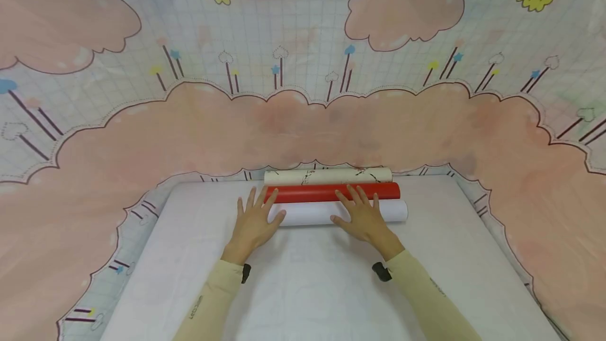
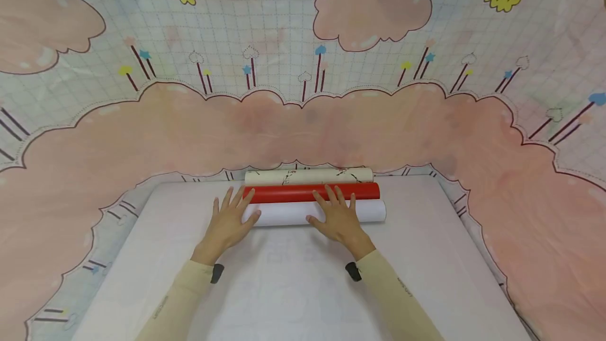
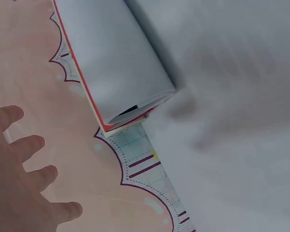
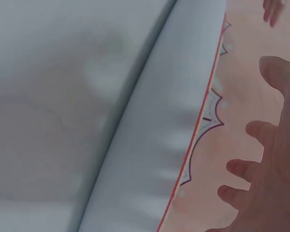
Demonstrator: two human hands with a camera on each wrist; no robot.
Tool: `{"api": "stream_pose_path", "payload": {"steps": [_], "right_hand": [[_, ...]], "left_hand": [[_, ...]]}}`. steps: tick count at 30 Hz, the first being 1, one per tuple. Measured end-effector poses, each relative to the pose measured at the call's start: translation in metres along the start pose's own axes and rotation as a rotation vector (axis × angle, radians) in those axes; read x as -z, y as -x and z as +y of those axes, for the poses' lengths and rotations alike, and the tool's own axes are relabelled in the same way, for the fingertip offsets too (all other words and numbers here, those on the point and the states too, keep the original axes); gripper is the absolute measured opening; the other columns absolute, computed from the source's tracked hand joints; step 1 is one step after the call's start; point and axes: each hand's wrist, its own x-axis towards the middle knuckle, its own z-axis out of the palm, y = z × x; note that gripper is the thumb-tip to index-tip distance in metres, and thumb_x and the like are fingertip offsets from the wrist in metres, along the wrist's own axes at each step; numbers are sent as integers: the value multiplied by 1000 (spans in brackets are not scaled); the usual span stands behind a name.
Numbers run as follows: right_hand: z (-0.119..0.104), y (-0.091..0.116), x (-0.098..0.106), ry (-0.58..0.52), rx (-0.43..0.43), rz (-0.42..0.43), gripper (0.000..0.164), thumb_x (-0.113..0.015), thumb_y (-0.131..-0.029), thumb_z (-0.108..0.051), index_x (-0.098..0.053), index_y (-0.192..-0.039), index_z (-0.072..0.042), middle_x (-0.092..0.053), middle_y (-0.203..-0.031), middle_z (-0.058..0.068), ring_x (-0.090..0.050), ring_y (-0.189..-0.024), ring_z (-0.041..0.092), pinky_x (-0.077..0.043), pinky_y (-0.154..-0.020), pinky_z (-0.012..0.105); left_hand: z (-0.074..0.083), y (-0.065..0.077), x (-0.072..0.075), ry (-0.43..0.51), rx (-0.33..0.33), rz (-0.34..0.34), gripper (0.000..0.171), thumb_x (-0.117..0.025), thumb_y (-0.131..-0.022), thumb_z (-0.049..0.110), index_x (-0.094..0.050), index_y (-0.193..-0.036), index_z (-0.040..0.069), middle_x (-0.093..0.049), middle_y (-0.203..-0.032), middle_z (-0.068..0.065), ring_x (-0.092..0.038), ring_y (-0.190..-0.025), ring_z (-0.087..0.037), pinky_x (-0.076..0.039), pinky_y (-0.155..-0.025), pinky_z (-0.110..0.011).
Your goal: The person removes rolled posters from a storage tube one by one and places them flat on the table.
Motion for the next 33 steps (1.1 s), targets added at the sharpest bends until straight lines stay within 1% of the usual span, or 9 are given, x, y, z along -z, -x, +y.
{"api": "stream_pose_path", "payload": {"steps": [4,7,15,19,23,27,33], "right_hand": [[1,0,-6,3,-8,-8,78,-53,-91,-62,-28,-156,-26,-23,-163,12,-15,-151,40,-8,-114,73],[3,0,-10,5,-9,-7,79,-55,-90,-61,-29,-155,-26,-24,-163,12,-16,-150,40,-8,-114,73],[9,-1,-17,-7,-11,-15,79,-59,-89,-58,-31,-155,-24,-26,-161,14,-18,-149,40,-7,-114,74],[14,-1,-21,0,-17,-24,81,-61,-88,-56,-31,-155,-23,-27,-160,14,-19,-149,40,-9,-113,74],[20,-2,-25,12,-20,-16,82,-66,-87,-52,-32,-154,-21,-30,-159,14,-21,-148,40,-10,-113,75],[28,-1,-27,2,-29,-1,82,-71,-86,-47,-34,-153,-19,-32,-157,15,-22,-147,41,-10,-112,76],[36,1,-26,-9,-41,6,79,-77,-83,-34,-38,-151,-18,-36,-154,17,-26,-145,42,-10,-112,76]], "left_hand": [[-4,0,-4,-10,-1,-8,71,-48,-96,57,-31,-155,22,-21,-164,-11,-11,-152,-39,-5,-117,-70],[-6,0,-8,-27,-2,-14,73,-51,-94,57,-33,-154,20,-22,-164,-12,-15,-151,-40,-9,-117,-70],[-12,-5,-18,-36,-3,-36,79,-61,-90,55,-32,-154,18,-26,-162,-14,-17,-150,-39,-14,-117,-69],[-18,-7,-22,-42,-24,-15,81,-67,-87,52,-36,-152,15,-32,-158,-15,-23,-148,-39,-20,-115,-68],[-24,-8,-25,-15,-42,4,80,-72,-84,46,-40,-149,12,-37,-154,-17,-29,-145,-40,-25,-114,-66],[-29,-8,-28,20,-52,4,79,-76,-83,41,-41,-148,11,-38,-153,-18,-31,-144,-40,-28,-113,-63],[-36,-7,-34,29,-77,21,78,-81,-80,33,-45,-145,8,-42,-150,-19,-35,-141,-39,-34,-110,-61]]}}
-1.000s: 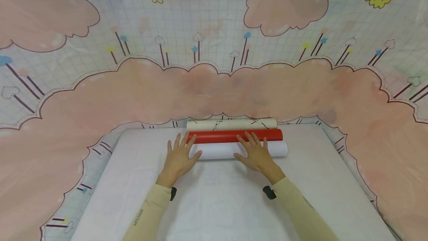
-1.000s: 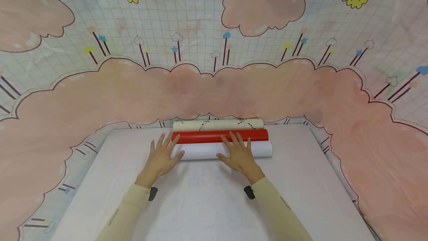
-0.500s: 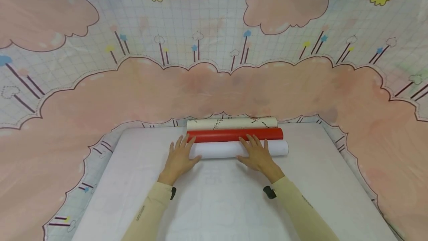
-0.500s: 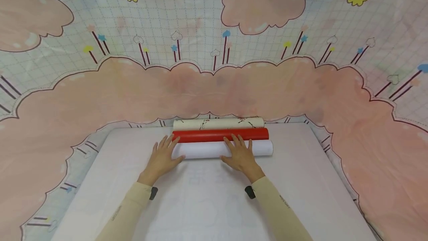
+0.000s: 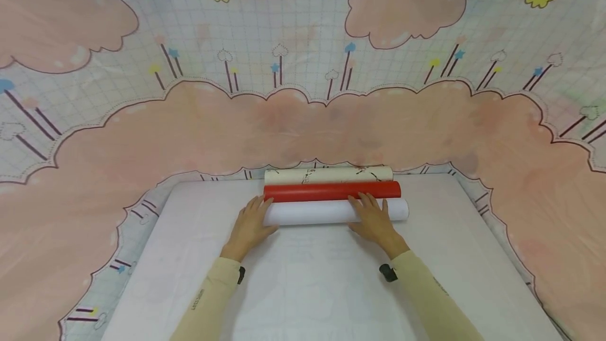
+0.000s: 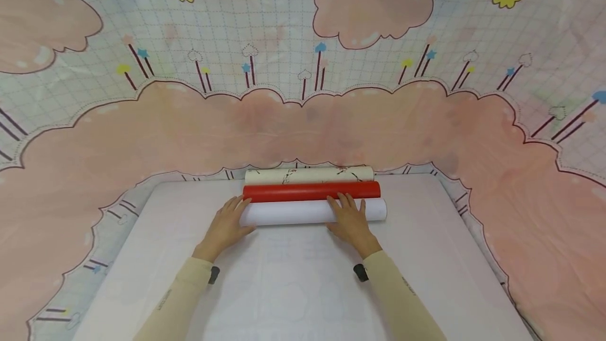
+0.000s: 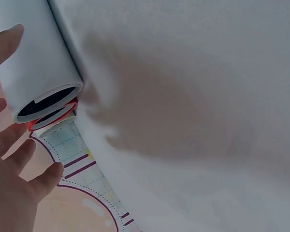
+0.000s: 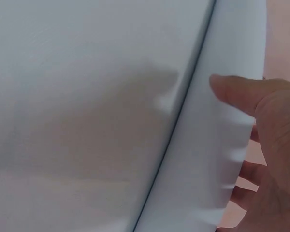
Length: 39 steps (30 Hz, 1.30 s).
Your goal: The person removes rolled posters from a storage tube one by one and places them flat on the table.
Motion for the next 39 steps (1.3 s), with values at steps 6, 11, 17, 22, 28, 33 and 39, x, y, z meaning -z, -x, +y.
{"api": "stream_pose_path", "payload": {"steps": [6,11,17,22,28,33,39], "right_hand": [[3,-2,-3,20,-2,28,76,-80,-80,-21,-43,-146,-16,-44,-145,16,-34,-139,39,-11,-112,75],[1,-4,-5,32,4,46,71,-80,-80,-15,-48,-143,-15,-51,-138,14,-41,-134,39,-16,-112,74],[1,-5,-7,72,26,48,68,-81,-78,-15,-51,-140,-15,-56,-135,12,-47,-130,37,-21,-113,70],[2,-4,-8,104,47,62,70,-84,-77,-19,-51,-140,-15,-56,-137,11,-48,-130,35,-25,-113,68],[5,0,-9,99,53,77,72,-86,-75,-21,-53,-139,-16,-57,-139,9,-49,-129,34,-29,-111,66],[7,6,-9,87,76,97,73,-86,-74,-20,-53,-139,-16,-59,-138,9,-49,-129,34,-30,-110,66],[9,17,-5,93,95,112,72,-87,-72,-19,-56,-136,-16,-59,-138,8,-50,-129,35,-29,-108,69]], "left_hand": [[-3,1,-7,3,-29,23,72,-83,-77,16,-50,-140,7,-49,-141,-19,-42,-135,-36,-42,-104,-57],[-2,0,-11,-3,-12,16,71,-82,-76,8,-50,-139,8,-50,-140,-17,-45,-133,-34,-43,-105,-54],[-1,1,-13,25,-5,-9,71,-80,-76,4,-50,-140,7,-50,-139,-17,-47,-130,-34,-42,-108,-51],[-1,2,-15,25,-16,5,71,-81,-75,2,-50,-139,7,-50,-139,-16,-48,-130,-33,-42,-110,-48],[-1,5,-15,51,-24,-2,71,-80,-75,-1,-50,-139,7,-49,-139,-16,-47,-131,-33,-41,-112,-46],[3,13,-14,97,-6,-3,72,-80,-75,0,-49,-140,8,-46,-142,-17,-45,-134,-34,-41,-112,-47],[9,24,-14,101,-26,5,72,-81,-74,2,-51,-139,7,-47,-141,-18,-45,-133,-35,-43,-110,-46]]}}
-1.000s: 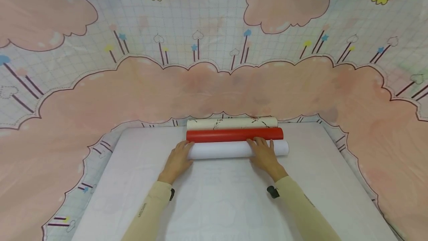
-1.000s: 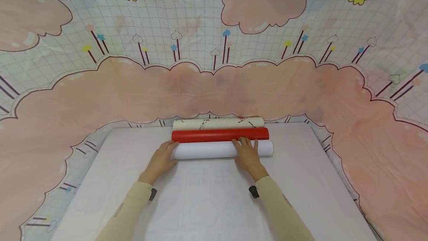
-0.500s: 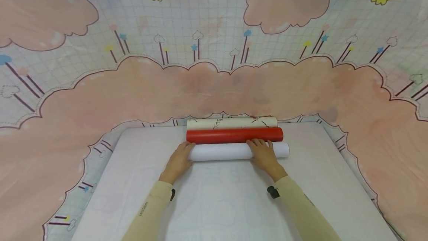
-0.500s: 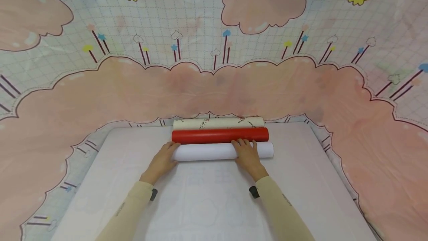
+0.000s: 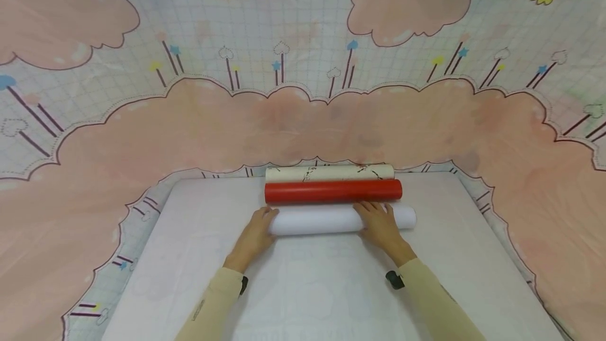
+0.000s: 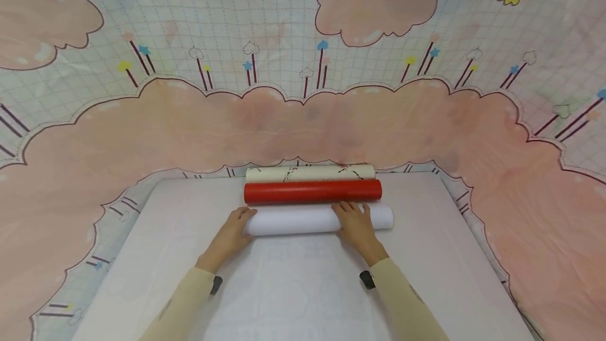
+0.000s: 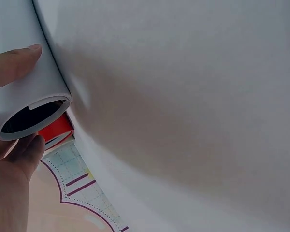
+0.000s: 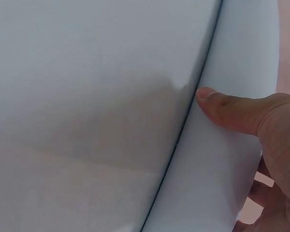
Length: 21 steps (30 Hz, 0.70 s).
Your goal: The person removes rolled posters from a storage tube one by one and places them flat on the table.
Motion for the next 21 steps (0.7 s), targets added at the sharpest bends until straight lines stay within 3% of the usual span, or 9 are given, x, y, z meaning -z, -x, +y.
{"api": "stream_pose_path", "payload": {"steps": [3,12,16,21], "right_hand": [[0,7,1,1,-1,5,71,-89,-70,-19,-57,-134,-16,-60,-136,9,-52,-127,35,-29,-107,70],[1,18,1,-2,-14,6,71,-89,-70,-20,-57,-133,-16,-61,-134,11,-53,-124,35,-29,-108,69],[-1,18,1,-21,-27,-16,72,-89,-70,-19,-56,-135,-14,-61,-134,11,-52,-126,35,-29,-109,68],[-7,15,1,-32,-42,-64,74,-88,-71,-23,-54,-137,-13,-60,-135,11,-51,-128,34,-28,-111,67]], "left_hand": [[3,5,-1,-7,-15,3,71,-82,-73,2,-52,-137,8,-50,-137,-16,-46,-130,-33,-45,-107,-44],[8,12,-3,2,28,-27,72,-82,-76,6,-51,-140,11,-48,-141,-14,-46,-132,-32,-45,-107,-44],[7,16,-4,87,69,-26,69,-81,-79,9,-50,-140,9,-46,-144,-14,-45,-135,-32,-42,-111,-45],[4,21,-4,258,135,19,63,-78,-83,15,-50,-138,6,-46,-145,-14,-48,-133,-32,-42,-111,-47]]}}
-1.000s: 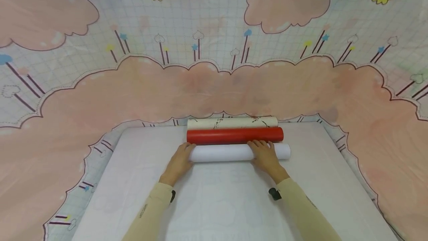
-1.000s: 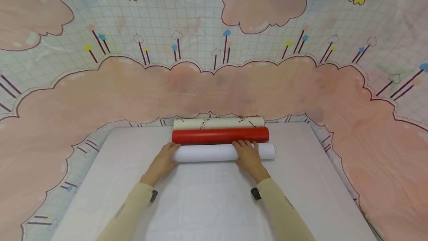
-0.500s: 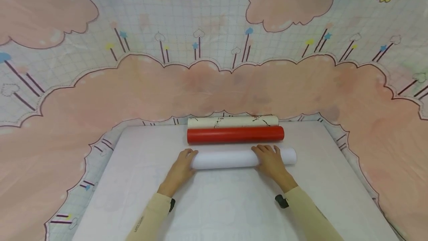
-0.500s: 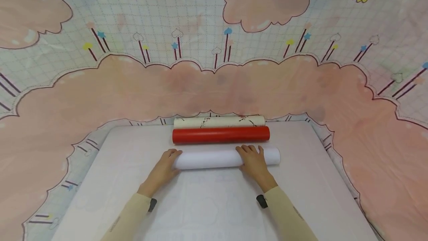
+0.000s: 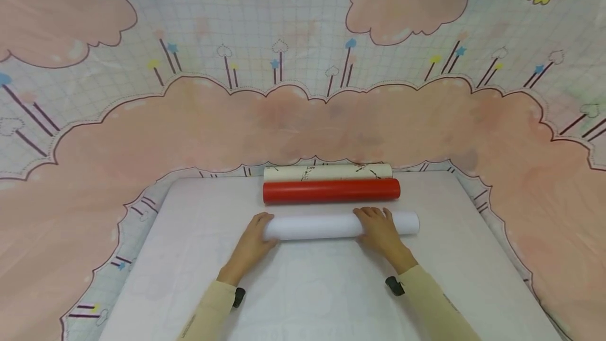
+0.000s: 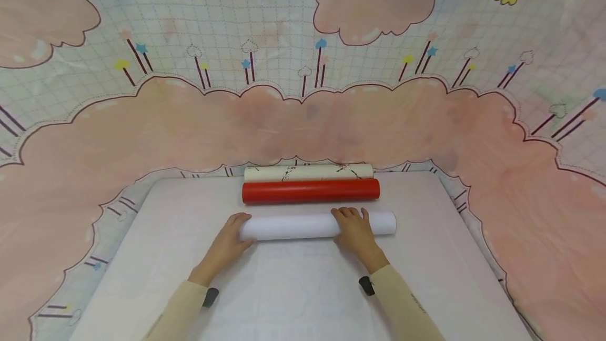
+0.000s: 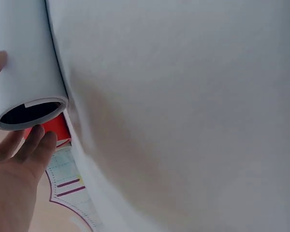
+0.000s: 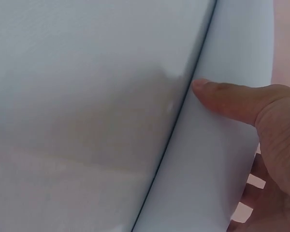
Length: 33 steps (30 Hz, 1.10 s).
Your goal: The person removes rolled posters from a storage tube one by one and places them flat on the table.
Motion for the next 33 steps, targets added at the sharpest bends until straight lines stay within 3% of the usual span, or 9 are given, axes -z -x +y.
{"api": "stream_pose_path", "payload": {"steps": [6,8,14,19,33], "right_hand": [[-10,-5,-4,-13,5,-35,76,-87,-73,-29,-52,-140,-16,-59,-137,9,-51,-129,34,-25,-113,68],[-12,-7,-5,-14,12,-31,77,-87,-73,-30,-52,-140,-17,-59,-137,9,-51,-129,33,-24,-112,68],[-18,-10,-7,-19,24,-32,76,-86,-74,-31,-51,-141,-18,-59,-137,8,-51,-129,32,-25,-113,67],[-23,-12,-7,-12,33,-46,76,-85,-75,-31,-50,-141,-18,-58,-138,8,-51,-129,31,-25,-113,67],[-31,-12,-7,-10,49,-11,76,-87,-73,-30,-53,-139,-18,-61,-135,8,-53,-127,32,-27,-112,67]], "left_hand": [[-3,5,4,301,128,75,53,-70,-91,15,-48,-138,2,-53,-139,-19,-57,-124,-37,-50,-101,-46],[-4,5,4,340,164,94,50,-67,-93,16,-49,-137,2,-57,-135,-19,-59,-122,-37,-51,-100,-46],[-9,2,2,351,253,82,38,-64,-95,21,-59,-127,2,-67,-123,-18,-63,-117,-33,-53,-97,-44],[-11,2,1,365,301,54,37,-62,-96,23,-62,-124,-1,-68,-120,-20,-64,-113,-33,-54,-95,-45],[-17,4,3,362,351,-9,37,-58,-98,26,-66,-119,-4,-68,-121,-20,-62,-118,-33,-49,-101,-49]]}}
